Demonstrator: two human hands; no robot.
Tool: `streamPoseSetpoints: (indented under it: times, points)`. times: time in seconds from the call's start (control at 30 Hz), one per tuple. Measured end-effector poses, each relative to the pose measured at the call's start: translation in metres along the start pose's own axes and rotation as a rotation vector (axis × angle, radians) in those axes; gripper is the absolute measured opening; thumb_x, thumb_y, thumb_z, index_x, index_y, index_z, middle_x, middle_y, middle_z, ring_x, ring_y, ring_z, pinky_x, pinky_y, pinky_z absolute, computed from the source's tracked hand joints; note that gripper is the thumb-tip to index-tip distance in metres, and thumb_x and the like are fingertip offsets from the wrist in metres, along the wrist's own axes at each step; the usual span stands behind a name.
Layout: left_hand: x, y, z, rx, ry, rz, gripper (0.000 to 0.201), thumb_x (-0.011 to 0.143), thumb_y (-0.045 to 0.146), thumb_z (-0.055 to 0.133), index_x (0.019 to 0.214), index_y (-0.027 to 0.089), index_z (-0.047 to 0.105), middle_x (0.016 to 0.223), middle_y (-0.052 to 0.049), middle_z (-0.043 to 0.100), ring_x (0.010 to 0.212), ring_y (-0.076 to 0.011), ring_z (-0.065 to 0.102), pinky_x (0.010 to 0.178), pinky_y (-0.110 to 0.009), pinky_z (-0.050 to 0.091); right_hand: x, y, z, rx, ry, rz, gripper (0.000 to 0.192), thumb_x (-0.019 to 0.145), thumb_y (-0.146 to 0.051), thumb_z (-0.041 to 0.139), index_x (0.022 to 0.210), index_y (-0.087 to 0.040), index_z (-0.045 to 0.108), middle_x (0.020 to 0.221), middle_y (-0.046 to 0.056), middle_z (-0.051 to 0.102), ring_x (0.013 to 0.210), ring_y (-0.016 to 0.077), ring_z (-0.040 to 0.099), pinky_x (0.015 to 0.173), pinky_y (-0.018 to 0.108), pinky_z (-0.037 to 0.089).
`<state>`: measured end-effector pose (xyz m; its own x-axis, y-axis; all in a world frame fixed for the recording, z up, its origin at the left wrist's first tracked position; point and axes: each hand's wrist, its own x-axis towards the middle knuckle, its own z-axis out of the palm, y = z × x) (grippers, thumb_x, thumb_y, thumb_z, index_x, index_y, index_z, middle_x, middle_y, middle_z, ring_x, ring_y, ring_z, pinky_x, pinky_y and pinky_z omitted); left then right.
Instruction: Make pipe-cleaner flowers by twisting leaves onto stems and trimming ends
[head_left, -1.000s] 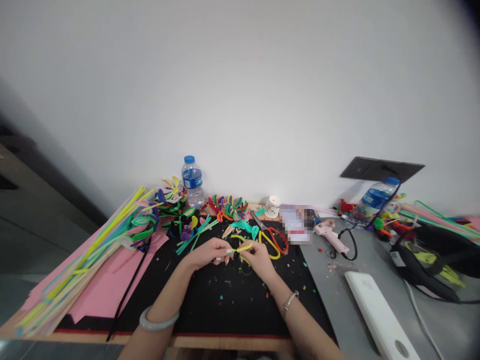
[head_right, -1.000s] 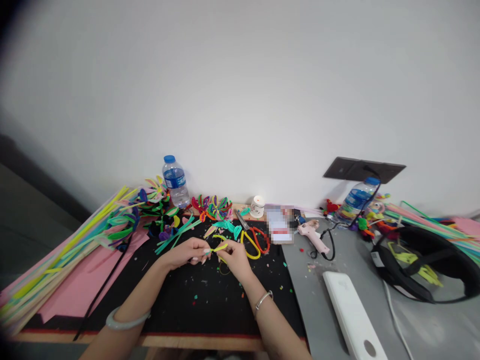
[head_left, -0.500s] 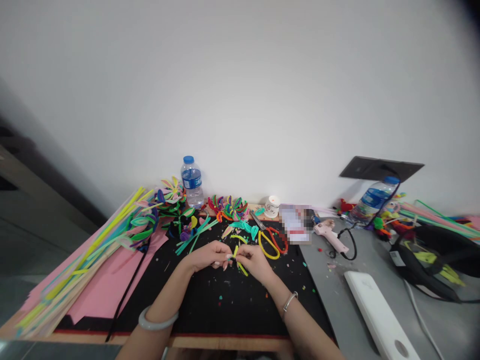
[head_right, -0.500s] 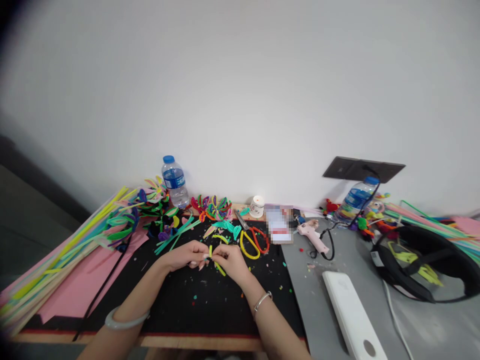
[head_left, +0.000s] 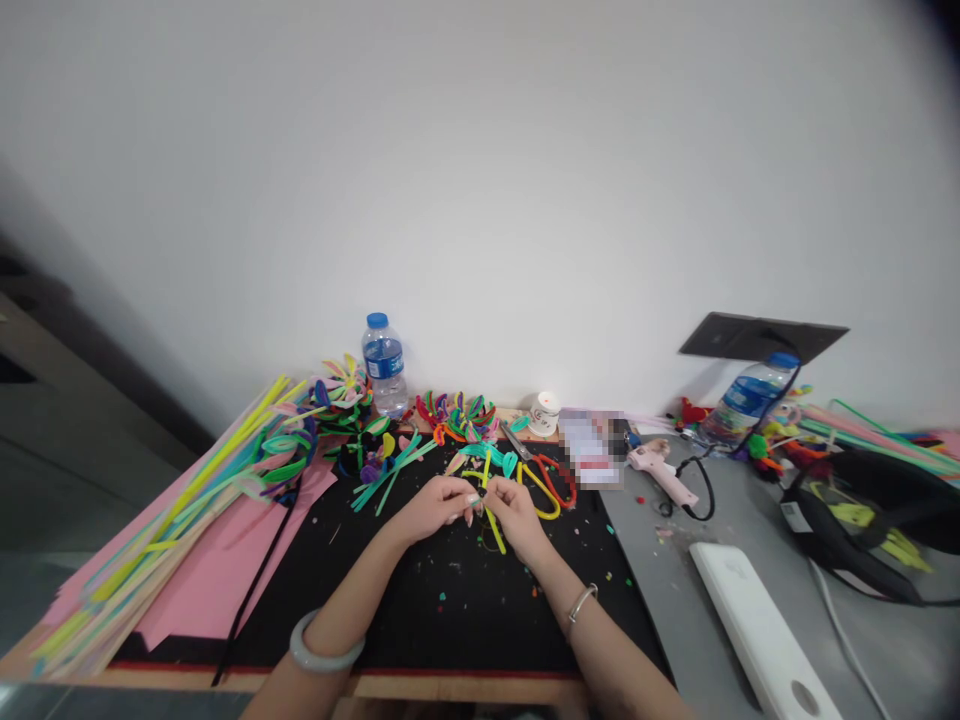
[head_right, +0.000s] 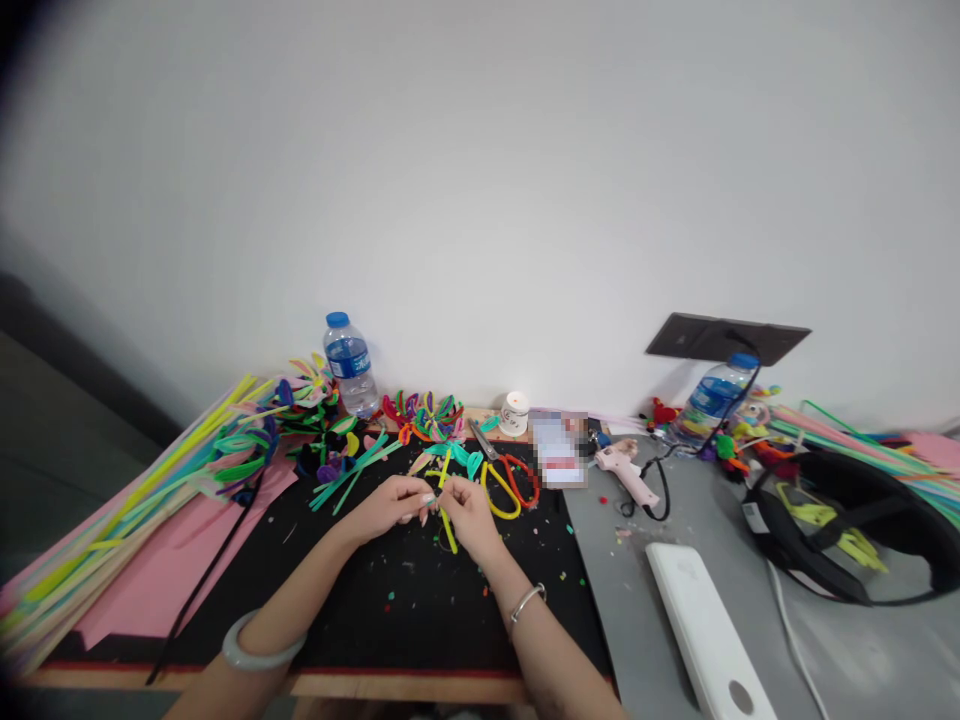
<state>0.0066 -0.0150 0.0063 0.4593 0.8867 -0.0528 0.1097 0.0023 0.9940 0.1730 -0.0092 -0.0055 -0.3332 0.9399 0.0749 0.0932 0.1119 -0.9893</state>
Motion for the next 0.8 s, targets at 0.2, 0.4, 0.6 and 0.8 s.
streamPoseSetpoints:
  times: [0.2, 0.4, 0.6, 0.8]
  points:
    - [0.001, 0.000, 0.006, 0.002, 0.039, -0.001, 0.032, 0.083, 0.039, 0.048, 0.065, 0.013, 0.053, 0.057, 0.003, 0.048, 0.043, -0.0057, 0.032, 0.044, -0.020, 0.023, 0.001, 0.002, 0.000, 0.047, 0.033, -0.007, 0.022, 0.077, -0.028, 0.051, 0.059, -0.018, 0.045, 0.050, -0.006, 0.035, 0.046, 0.0087, 0.027, 0.045, 0.022, 0.021]
    - [-0.001, -0.004, 0.002, 0.032, 0.042, -0.014, 0.032, 0.083, 0.039, 0.047, 0.065, 0.013, 0.053, 0.055, 0.004, 0.046, 0.041, -0.0054, 0.030, 0.043, -0.020, 0.022, 0.002, -0.003, 0.000, 0.003, -0.021, -0.025, 0.024, 0.079, -0.034, 0.051, 0.061, -0.018, 0.047, 0.054, -0.006, 0.039, 0.049, 0.0093, 0.033, 0.047, 0.021, 0.026]
    - [-0.004, 0.004, 0.000, 0.236, 0.064, 0.082, 0.034, 0.084, 0.033, 0.047, 0.056, 0.014, 0.055, 0.056, 0.002, 0.050, 0.054, -0.0099, 0.044, 0.055, -0.020, 0.033, 0.000, -0.001, 0.000, -0.066, -0.032, -0.046, 0.024, 0.080, -0.032, 0.049, 0.061, -0.017, 0.048, 0.052, -0.006, 0.039, 0.049, 0.0085, 0.033, 0.046, 0.020, 0.026]
    - [-0.003, 0.010, 0.013, 0.449, 0.171, 0.208, 0.032, 0.086, 0.024, 0.043, 0.058, 0.016, 0.055, 0.062, -0.001, 0.057, 0.063, -0.0137, 0.052, 0.065, -0.023, 0.037, 0.001, 0.003, 0.002, -0.068, 0.093, -0.026, 0.027, 0.079, -0.029, 0.048, 0.054, -0.018, 0.045, 0.048, -0.006, 0.037, 0.046, 0.0086, 0.032, 0.044, 0.020, 0.026]
